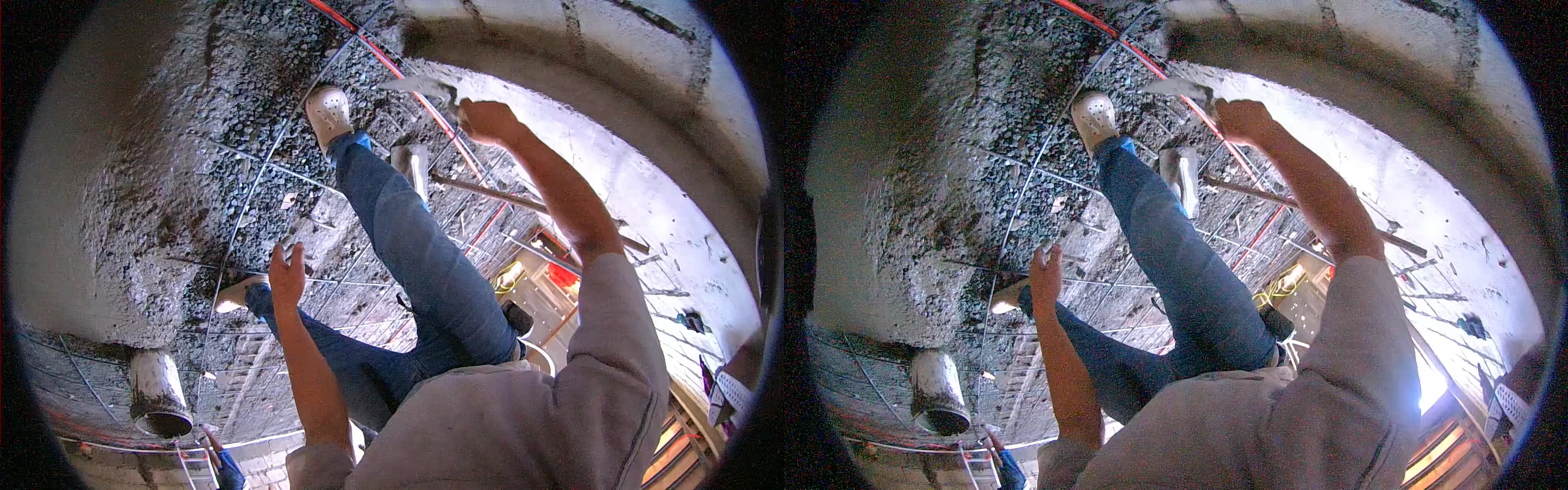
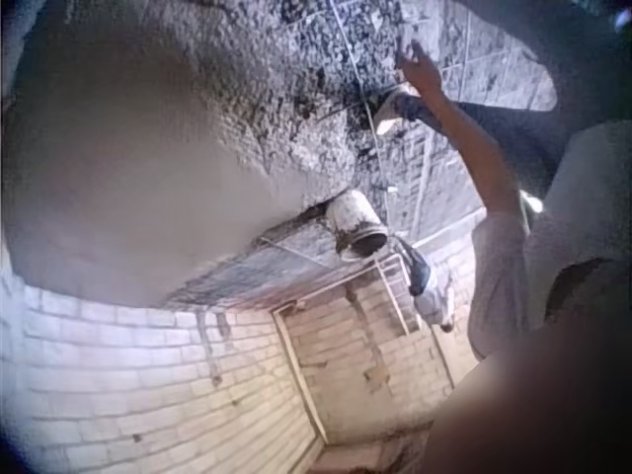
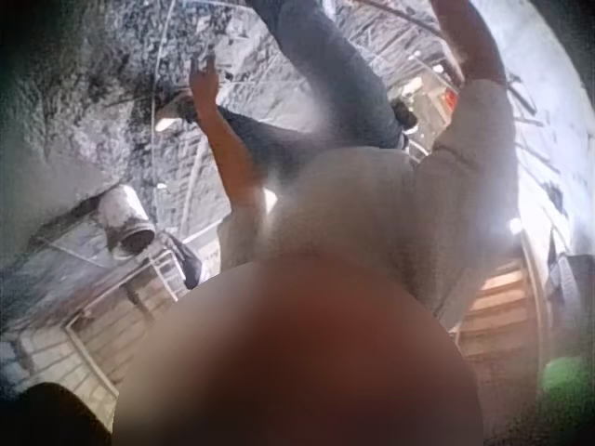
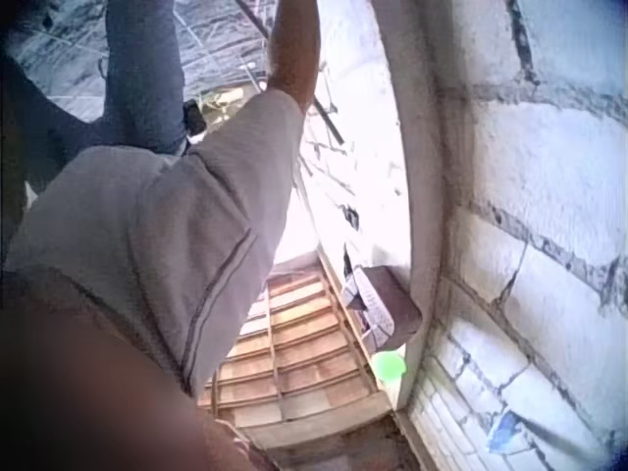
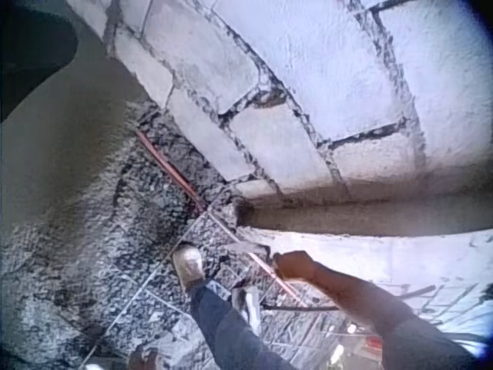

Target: The person spreads wet concrete using a trowel, empties more concrete from a bucket onto the ground, and smooths the concrete surface with a concrete float.

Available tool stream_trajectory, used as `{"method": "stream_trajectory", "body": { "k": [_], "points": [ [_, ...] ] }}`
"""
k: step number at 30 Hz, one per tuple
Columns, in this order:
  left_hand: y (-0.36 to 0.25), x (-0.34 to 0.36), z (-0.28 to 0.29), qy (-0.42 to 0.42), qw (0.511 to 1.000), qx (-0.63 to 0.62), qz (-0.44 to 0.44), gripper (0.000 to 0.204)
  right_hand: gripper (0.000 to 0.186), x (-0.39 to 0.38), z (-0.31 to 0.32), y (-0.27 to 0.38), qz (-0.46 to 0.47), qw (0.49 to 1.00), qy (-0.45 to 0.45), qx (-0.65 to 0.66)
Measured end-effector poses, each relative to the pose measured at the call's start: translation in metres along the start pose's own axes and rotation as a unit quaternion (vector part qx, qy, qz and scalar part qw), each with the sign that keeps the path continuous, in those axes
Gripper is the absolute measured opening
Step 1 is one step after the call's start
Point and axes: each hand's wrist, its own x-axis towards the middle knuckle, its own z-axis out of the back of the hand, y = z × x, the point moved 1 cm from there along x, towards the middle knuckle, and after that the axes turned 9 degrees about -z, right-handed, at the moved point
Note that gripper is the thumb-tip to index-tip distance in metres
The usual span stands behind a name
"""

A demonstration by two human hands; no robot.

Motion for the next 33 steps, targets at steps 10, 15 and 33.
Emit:
{"method": "stream_trajectory", "body": {
  "k": [10, 15, 33],
  "points": [
    [0.086, 0.009, 0.039, -0.044, 0.994, 0.097, -0.028, 0.065, 0.043, 0.065, -0.115, -0.01, -0.052, 0.993, 0.101, -0.011],
    [0.063, 0.022, 0.019, -0.037, 0.992, 0.116, -0.02, 0.067, 0.036, 0.096, -0.127, -0.026, -0.042, 0.996, 0.084, -0.001],
    [0.112, 0.021, -0.002, -0.072, 0.986, 0.105, -0.105, 0.068, 0.032, 0.127, -0.116, -0.007, 0.039, 0.983, -0.148, -0.1]
  ]
}}
